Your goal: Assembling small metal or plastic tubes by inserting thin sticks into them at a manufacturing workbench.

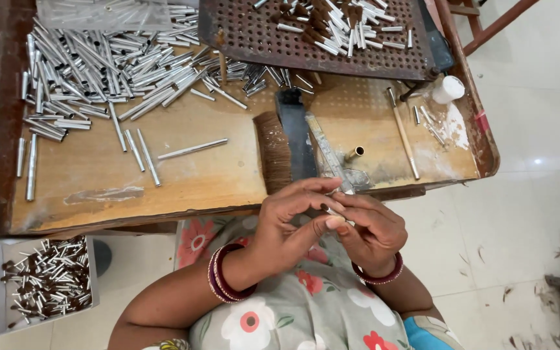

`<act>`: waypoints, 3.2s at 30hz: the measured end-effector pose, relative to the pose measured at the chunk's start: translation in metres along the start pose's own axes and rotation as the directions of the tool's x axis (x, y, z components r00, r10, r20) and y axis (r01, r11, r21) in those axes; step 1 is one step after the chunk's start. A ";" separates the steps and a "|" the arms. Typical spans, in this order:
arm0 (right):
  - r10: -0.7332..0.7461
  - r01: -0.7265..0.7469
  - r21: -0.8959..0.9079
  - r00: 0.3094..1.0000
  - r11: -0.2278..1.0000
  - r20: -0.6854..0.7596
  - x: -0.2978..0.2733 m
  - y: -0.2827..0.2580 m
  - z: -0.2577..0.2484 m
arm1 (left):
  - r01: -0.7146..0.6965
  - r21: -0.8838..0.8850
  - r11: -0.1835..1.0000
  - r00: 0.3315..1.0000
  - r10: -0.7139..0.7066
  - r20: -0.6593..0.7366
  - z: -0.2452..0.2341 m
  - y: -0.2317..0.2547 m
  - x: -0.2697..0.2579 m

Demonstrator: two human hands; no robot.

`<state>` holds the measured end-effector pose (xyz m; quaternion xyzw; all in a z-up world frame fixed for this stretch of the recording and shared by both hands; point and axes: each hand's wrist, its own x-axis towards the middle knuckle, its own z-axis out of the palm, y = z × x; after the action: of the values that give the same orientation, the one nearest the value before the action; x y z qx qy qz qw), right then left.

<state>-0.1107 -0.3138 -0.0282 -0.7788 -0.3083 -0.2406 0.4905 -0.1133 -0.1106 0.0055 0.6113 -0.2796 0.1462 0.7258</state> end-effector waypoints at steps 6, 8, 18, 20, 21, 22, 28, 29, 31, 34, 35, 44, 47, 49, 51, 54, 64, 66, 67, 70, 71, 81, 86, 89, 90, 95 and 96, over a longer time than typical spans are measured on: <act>-0.011 0.012 0.093 1.000 0.996 -0.007 0.004 -0.005 0.000 | 0.161 -0.120 0.980 0.984 -0.168 -0.051 0.003 -0.006 -0.018; -0.017 0.017 0.086 1.000 0.996 -0.005 0.004 -0.002 0.001 | 0.167 -0.097 0.981 0.984 -0.172 -0.053 0.002 -0.005 -0.014; -0.034 0.030 0.112 0.999 0.993 0.031 0.005 0.005 0.001 | 0.293 -0.184 0.938 0.953 -0.302 -0.017 -0.004 -0.008 -0.009; -0.043 0.040 0.111 0.999 0.993 0.026 0.004 0.005 0.001 | 0.305 -0.195 0.932 0.950 -0.313 -0.011 -0.003 -0.008 -0.011; -0.051 0.048 0.111 0.998 0.993 0.023 0.003 0.004 0.001 | 0.318 -0.207 0.925 0.945 -0.326 -0.006 -0.002 -0.008 -0.012; -0.054 0.051 0.109 0.998 0.993 0.022 -0.001 0.006 0.002 | 0.314 -0.207 0.926 0.947 -0.322 -0.005 -0.001 -0.009 -0.014; -0.142 0.140 -0.083 0.990 0.987 -0.026 -0.003 0.001 0.006 | 0.172 -0.102 0.980 0.985 -0.171 0.020 0.003 -0.016 -0.017; -0.182 0.182 -0.078 0.983 0.980 0.004 0.001 -0.002 0.005 | 0.219 -0.144 0.965 0.976 -0.219 0.012 0.004 -0.016 -0.017; -0.220 0.222 -0.069 0.975 0.973 0.036 0.004 -0.004 0.003 | 0.265 -0.187 0.946 0.963 -0.270 0.003 0.003 -0.019 -0.017; -0.193 0.193 0.007 0.980 0.981 0.053 -0.014 0.006 0.002 | 0.203 -0.171 0.964 0.979 -0.206 0.003 0.004 -0.020 -0.016; -0.029 0.033 0.145 0.999 0.989 -0.034 -0.029 0.015 0.003 | 0.367 -0.214 0.905 0.929 -0.368 0.039 0.006 -0.020 -0.014; -0.008 -0.022 -0.232 0.991 0.972 -0.131 -0.042 0.020 -0.021 | 0.265 0.168 0.950 0.933 -0.296 0.204 0.004 -0.045 -0.025; -0.043 0.008 -0.379 0.995 0.926 -0.085 -0.049 0.024 -0.024 | 0.033 0.436 0.899 0.903 -0.214 0.374 0.001 -0.050 -0.020; -0.049 0.021 -0.404 0.997 0.915 -0.058 -0.052 0.023 -0.024 | 0.008 0.533 0.846 0.837 -0.298 0.459 0.002 -0.054 -0.015; -0.052 0.022 -0.438 0.997 0.899 -0.055 -0.053 0.023 -0.023 | -0.045 0.584 0.811 0.840 -0.286 0.462 0.005 -0.065 -0.017; -0.027 0.005 -0.434 0.999 0.901 -0.045 -0.051 0.026 -0.024 | -0.031 0.651 0.758 0.804 -0.368 0.467 0.008 -0.064 -0.013; 0.035 -0.038 -0.429 0.999 0.903 -0.015 -0.048 0.025 -0.032 | 0.004 0.630 0.776 0.817 -0.366 0.446 0.003 -0.059 -0.008; 0.223 -0.265 -0.397 0.963 0.879 -0.150 -0.046 0.026 -0.038 | 0.036 0.305 0.952 0.880 -0.175 0.442 -0.008 -0.043 0.000; 0.212 -0.256 -0.385 0.965 0.887 -0.152 -0.030 0.029 -0.042 | 0.027 0.321 0.947 0.881 -0.174 0.439 -0.013 -0.039 -0.002; 0.195 -0.210 -0.234 0.977 0.949 -0.085 0.029 0.036 -0.046 | -0.141 0.154 0.978 0.970 0.105 0.221 -0.027 -0.027 -0.014; 0.181 -0.191 -0.276 0.981 0.942 -0.063 0.059 0.039 -0.044 | -0.091 0.264 0.960 0.996 0.082 0.047 -0.033 -0.026 -0.018; 0.077 -0.004 -0.282 0.966 0.959 0.248 0.099 0.012 -0.002 | 0.105 0.754 0.649 0.992 -0.119 -0.036 -0.065 -0.016 0.002; 0.213 -0.133 -0.263 0.929 0.956 0.304 0.065 0.008 0.019 | 0.153 0.623 0.767 0.988 -0.114 -0.103 -0.055 -0.030 -0.002; 0.222 -0.148 -0.266 0.936 0.953 0.274 0.056 0.004 0.023 | 0.127 0.194 0.973 0.983 -0.098 -0.152 -0.042 -0.039 -0.011; 0.197 -0.125 -0.274 0.947 0.954 0.254 0.054 0.001 0.024 | 0.162 -0.089 0.983 0.973 -0.174 -0.154 -0.038 -0.045 -0.014; 0.014 0.096 -0.351 0.954 0.931 0.298 0.060 -0.005 0.045 | 0.113 0.040 0.993 0.964 -0.100 -0.247 -0.051 -0.039 -0.019; -0.031 0.165 -0.394 0.945 0.904 0.324 0.059 -0.004 0.049 | 0.159 0.261 0.952 0.943 -0.068 -0.327 -0.055 -0.039 -0.022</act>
<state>-0.0689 -0.2535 -0.0050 -0.8764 -0.3625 -0.2000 0.2460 -0.0967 -0.0623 -0.0437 0.6931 -0.1007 0.2377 0.6731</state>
